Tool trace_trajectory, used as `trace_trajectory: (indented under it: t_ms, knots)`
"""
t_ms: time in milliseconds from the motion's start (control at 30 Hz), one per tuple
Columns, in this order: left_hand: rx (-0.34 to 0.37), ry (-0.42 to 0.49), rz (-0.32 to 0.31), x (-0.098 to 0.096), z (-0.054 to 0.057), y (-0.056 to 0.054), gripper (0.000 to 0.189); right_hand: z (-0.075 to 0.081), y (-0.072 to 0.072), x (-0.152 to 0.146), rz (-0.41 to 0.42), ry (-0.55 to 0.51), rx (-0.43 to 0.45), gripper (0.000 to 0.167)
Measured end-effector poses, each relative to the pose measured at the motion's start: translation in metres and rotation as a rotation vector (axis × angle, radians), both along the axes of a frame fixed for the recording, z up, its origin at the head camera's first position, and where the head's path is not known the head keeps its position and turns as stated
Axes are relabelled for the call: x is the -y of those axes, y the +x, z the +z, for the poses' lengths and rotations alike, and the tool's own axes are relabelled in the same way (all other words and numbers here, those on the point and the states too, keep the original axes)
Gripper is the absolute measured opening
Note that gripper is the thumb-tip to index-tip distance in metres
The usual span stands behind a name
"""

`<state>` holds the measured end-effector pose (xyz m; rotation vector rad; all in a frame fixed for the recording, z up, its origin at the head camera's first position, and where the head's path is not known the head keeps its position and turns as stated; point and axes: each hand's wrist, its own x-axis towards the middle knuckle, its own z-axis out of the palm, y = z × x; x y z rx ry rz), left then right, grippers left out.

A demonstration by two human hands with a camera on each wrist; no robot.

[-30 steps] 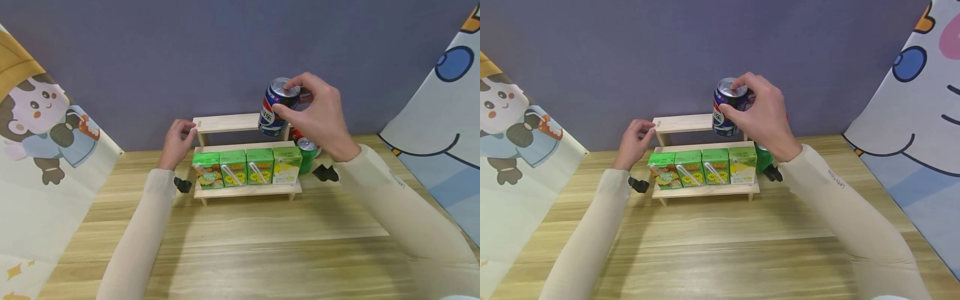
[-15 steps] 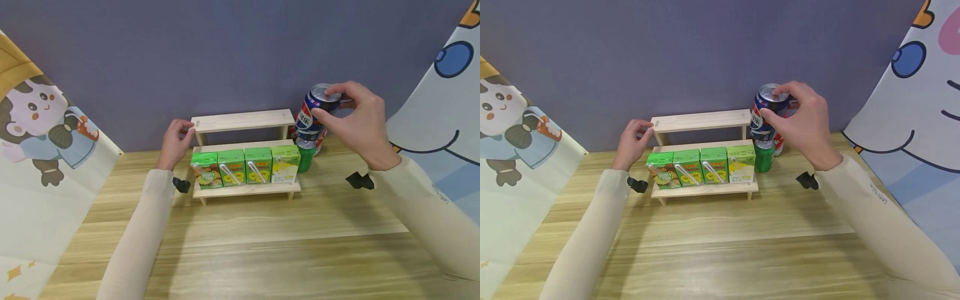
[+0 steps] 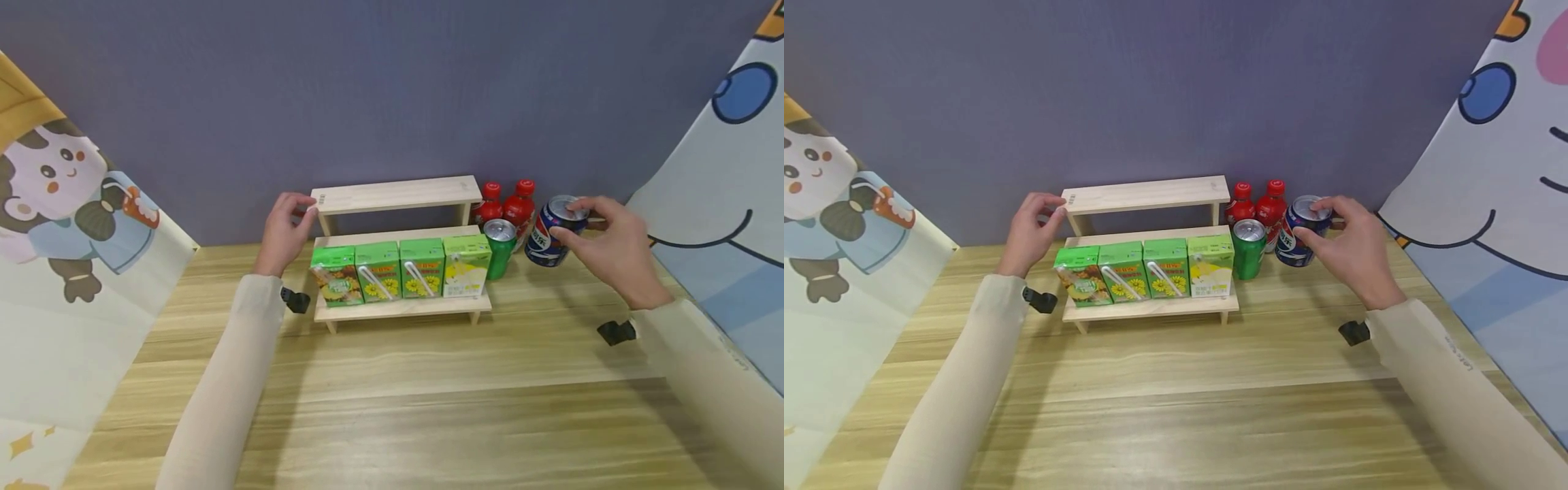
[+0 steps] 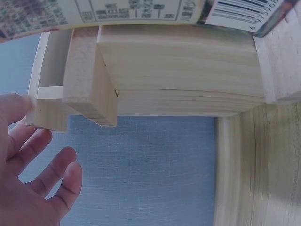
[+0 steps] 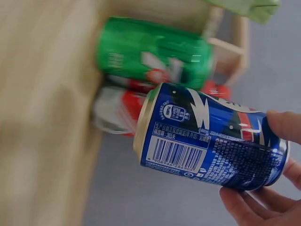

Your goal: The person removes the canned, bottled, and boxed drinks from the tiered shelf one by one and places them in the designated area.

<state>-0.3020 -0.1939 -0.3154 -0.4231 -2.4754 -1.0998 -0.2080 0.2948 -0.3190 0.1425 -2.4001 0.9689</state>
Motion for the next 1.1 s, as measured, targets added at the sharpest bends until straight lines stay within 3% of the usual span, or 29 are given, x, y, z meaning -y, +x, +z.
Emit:
trace_trajectory:
  t_ms: [200, 400, 667, 1100]
  knots:
    - [0.005, -0.007, 0.004, -0.001, 0.001, 0.000, 0.029, -0.030, -0.018, -0.007, 0.025, 0.023, 0.004, 0.034]
    - [0.008, -0.011, 0.009, -0.001, 0.000, 0.001, 0.030, -0.045, -0.029, -0.009, 0.040, -0.006, 0.079, 0.035]
    - [0.010, -0.018, 0.018, 0.000, 0.001, 0.002, 0.029, -0.054, -0.033, -0.006, 0.056, -0.028, 0.128, 0.037]
    - [0.005, -0.014, 0.020, -0.001, 0.001, 0.002, 0.028, -0.053, -0.036, 0.001, 0.122, -0.025, 0.158, 0.041]
